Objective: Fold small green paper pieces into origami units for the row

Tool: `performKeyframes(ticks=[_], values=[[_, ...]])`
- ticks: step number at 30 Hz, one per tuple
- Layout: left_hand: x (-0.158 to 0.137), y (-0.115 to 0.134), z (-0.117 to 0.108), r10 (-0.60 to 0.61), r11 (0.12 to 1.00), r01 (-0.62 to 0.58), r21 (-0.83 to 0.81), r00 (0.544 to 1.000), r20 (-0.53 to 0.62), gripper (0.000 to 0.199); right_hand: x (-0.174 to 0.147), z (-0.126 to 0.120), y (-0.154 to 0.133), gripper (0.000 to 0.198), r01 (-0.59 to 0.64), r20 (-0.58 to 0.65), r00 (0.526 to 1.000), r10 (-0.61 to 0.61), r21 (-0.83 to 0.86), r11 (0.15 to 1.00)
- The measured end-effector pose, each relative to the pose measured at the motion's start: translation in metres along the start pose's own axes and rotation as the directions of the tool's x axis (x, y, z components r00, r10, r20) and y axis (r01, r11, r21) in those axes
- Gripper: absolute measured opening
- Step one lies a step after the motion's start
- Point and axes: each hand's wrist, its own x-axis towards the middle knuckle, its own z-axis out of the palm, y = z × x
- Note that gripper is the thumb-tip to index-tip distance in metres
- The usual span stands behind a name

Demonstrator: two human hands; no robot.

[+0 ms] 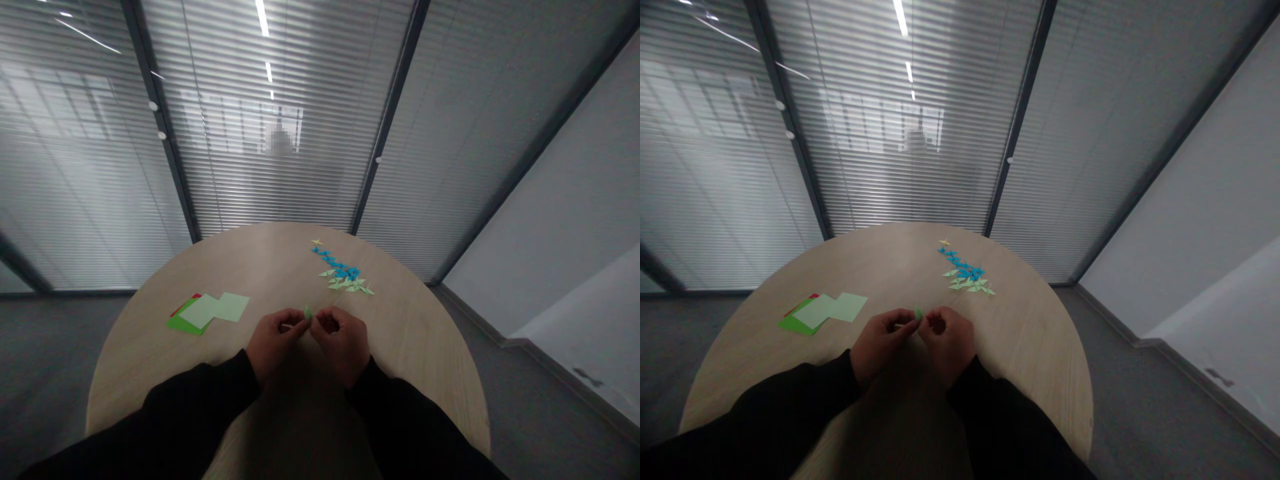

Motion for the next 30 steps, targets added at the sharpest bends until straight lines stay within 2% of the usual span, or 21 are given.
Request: performKeyframes(ticks=[5, 8, 14, 18, 23, 26, 30], values=[[0.000, -0.002, 0.004, 0.028, 0.997, -0.032, -0.067, 0.998, -0.052, 0.032, -0.004, 0.005, 0.001, 0.012, 0.191, -0.027, 0.979, -0.201, -0.211, 0.959], [0.001, -0.003, 0.005, 0.027, 0.994, -0.034, -0.105, 0.997, -0.070, 0.030, -0.006, 0.008, 0.002, 0.013, 0.241, -0.008, 0.968, -0.252, -0.268, 0.933], [0.004, -0.005, 0.006, 0.049, 0.992, -0.059, -0.112, 0.995, -0.086, 0.030, -0.009, 0.008, -0.001, 0.020, 0.263, 0.045, 0.964, -0.261, -0.263, 0.928], [0.003, -0.003, 0.004, 0.038, 0.987, -0.051, -0.155, 0.996, -0.083, 0.031, -0.007, 0.001, -0.005, 0.020, 0.254, 0.070, 0.966, -0.247, -0.121, 0.960], [0.002, -0.001, 0.001, 0.000, 0.965, 0.002, -0.261, 1.000, 0.008, 0.034, -0.002, -0.007, -0.004, 0.015, 0.163, 0.090, 0.981, -0.171, 0.088, 0.983], [0.002, 0.001, 0.001, -0.009, 0.961, 0.020, -0.276, 0.999, 0.039, 0.036, 0.002, -0.008, 0.004, 0.014, 0.037, 0.151, 0.986, -0.075, 0.241, 0.970], [0.002, 0.001, 0.000, -0.035, 0.935, 0.072, -0.346, 0.993, 0.114, 0.038, 0.007, -0.004, 0.015, 0.023, -0.212, 0.324, 0.945, 0.039, 0.518, 0.828]])
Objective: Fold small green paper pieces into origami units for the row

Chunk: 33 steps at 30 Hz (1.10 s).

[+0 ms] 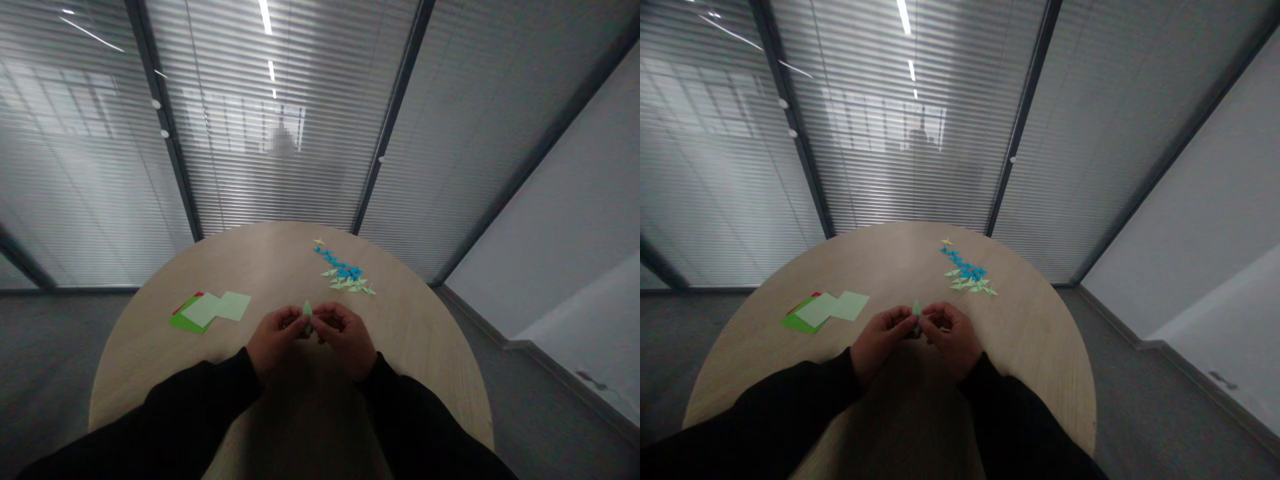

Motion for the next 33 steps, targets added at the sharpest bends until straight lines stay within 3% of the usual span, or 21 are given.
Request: performKeyframes(ticks=[5, 15, 27, 33], values=[[0.000, -0.004, -0.002, -0.047, 0.992, 0.057, -0.113, 0.995, 0.087, 0.035, 0.003, 0.000, 0.007, 0.031, -0.071, 0.087, 0.995, 0.056, 0.175, 0.982], [0.002, -0.014, -0.008, -0.096, 0.982, 0.121, -0.145, 0.981, 0.171, 0.032, 0.005, -0.005, 0.001, 0.035, -0.143, 0.155, 0.981, 0.115, 0.181, 0.973], [0.000, -0.006, -0.007, -0.067, 0.997, 0.060, 0.058, 0.988, 0.136, 0.036, 0.007, -0.012, -0.002, 0.027, -0.168, 0.199, 0.971, 0.133, 0.172, 0.971], [-0.003, 0.001, -0.004, -0.014, 0.974, 0.001, 0.226, 0.999, 0.052, 0.039, 0.006, -0.010, 0.001, 0.028, -0.228, 0.179, 0.965, 0.191, 0.219, 0.949]])
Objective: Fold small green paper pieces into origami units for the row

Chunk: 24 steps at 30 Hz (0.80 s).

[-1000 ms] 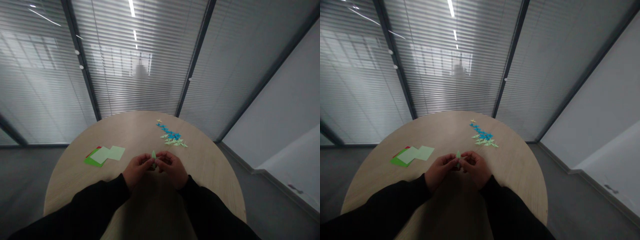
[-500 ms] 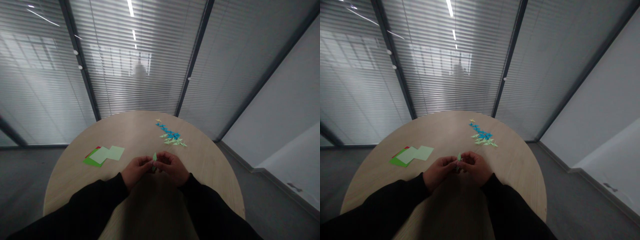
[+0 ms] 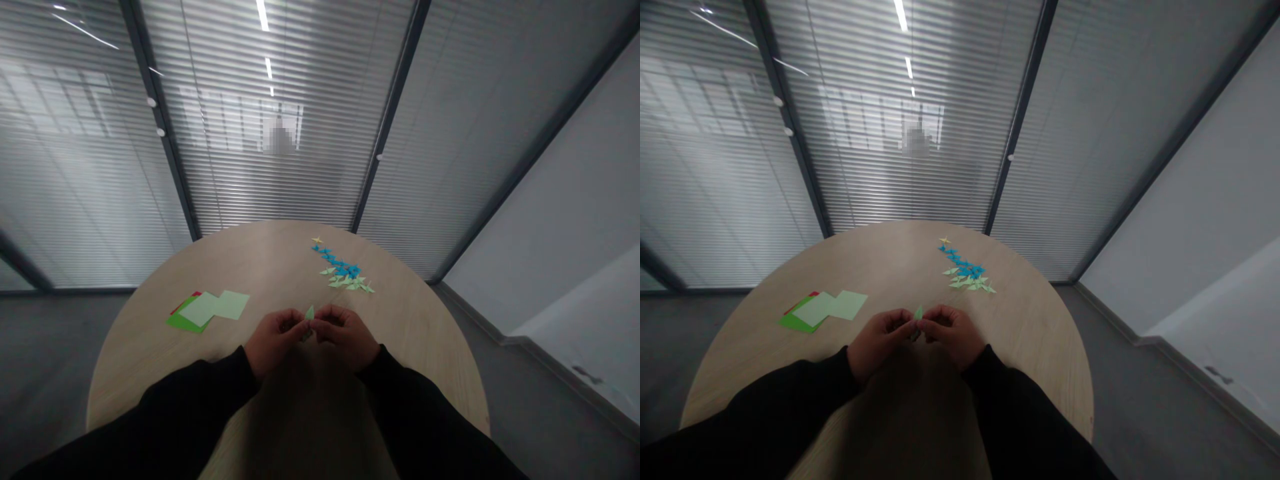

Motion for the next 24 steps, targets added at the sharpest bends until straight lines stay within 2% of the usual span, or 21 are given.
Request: performKeyframes(ticks=[4, 7, 16, 24], values=[[-0.0008, 0.0012, 0.0007, 0.027, 0.999, -0.026, 0.028, 1.000, -0.011, 0.037, -0.0010, 0.0027, 0.0059, 0.029, -0.039, -0.017, 0.999, 0.042, 0.156, 0.987], [-0.0014, 0.0013, 0.0015, 0.029, 1.000, -0.029, 0.010, 1.000, 0.002, 0.037, -0.0019, 0.0041, 0.0071, 0.030, -0.055, -0.008, 0.998, 0.058, 0.210, 0.976], [-0.0014, -0.0010, 0.0043, 0.026, 0.994, -0.019, -0.107, 0.997, 0.068, 0.040, 0.0002, -0.0028, 0.0061, 0.026, -0.014, 0.041, 0.999, 0.008, 0.152, 0.988], [-0.0009, 0.0020, 0.0049, -0.021, 1.000, 0.021, 0.000, 0.999, 0.039, 0.044, 0.0007, -0.0011, 0.0070, 0.027, -0.017, 0.008, 1.000, 0.017, 0.140, 0.990]])
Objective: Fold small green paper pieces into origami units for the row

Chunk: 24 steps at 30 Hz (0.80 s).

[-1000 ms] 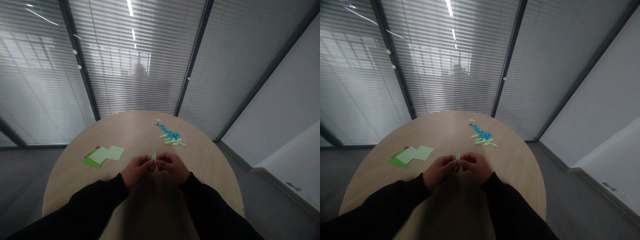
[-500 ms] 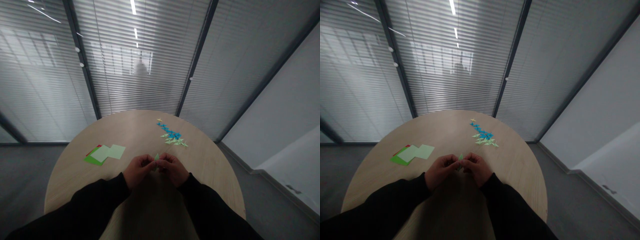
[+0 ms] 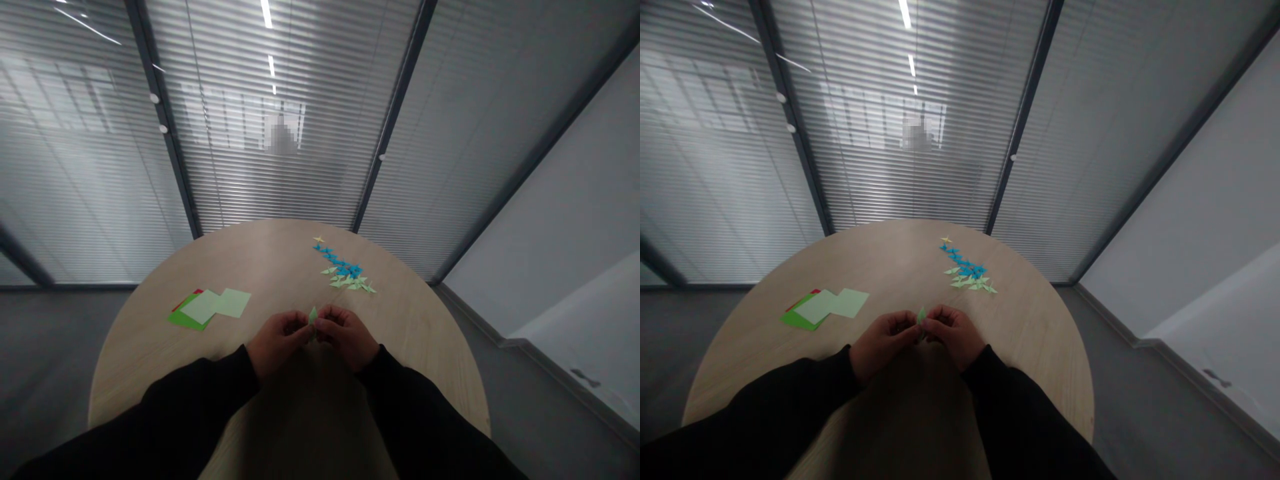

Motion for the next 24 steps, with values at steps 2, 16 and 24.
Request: performKeyframes(ticks=[2, 16, 24], values=[[-0.0004, 0.0017, 0.0001, -0.001, 1.000, 0.001, 0.006, 1.000, 0.002, 0.044, 0.0003, -0.0011, 0.0011, 0.026, 0.002, -0.008, 1.000, -0.002, -0.009, 1.000], [0.0011, -0.0005, 0.0001, -0.026, 0.998, 0.025, 0.050, 1.000, 0.014, 0.040, 0.0005, 0.0014, 0.0012, 0.028, 0.001, -0.023, 1.000, -0.003, -0.074, 0.997], [0.0011, -0.0009, 0.0021, 0.037, 0.994, -0.036, 0.108, 0.999, -0.010, 0.038, -0.0011, 0.0021, -0.0064, 0.027, 0.148, -0.006, 0.987, -0.160, -0.348, 0.926]])
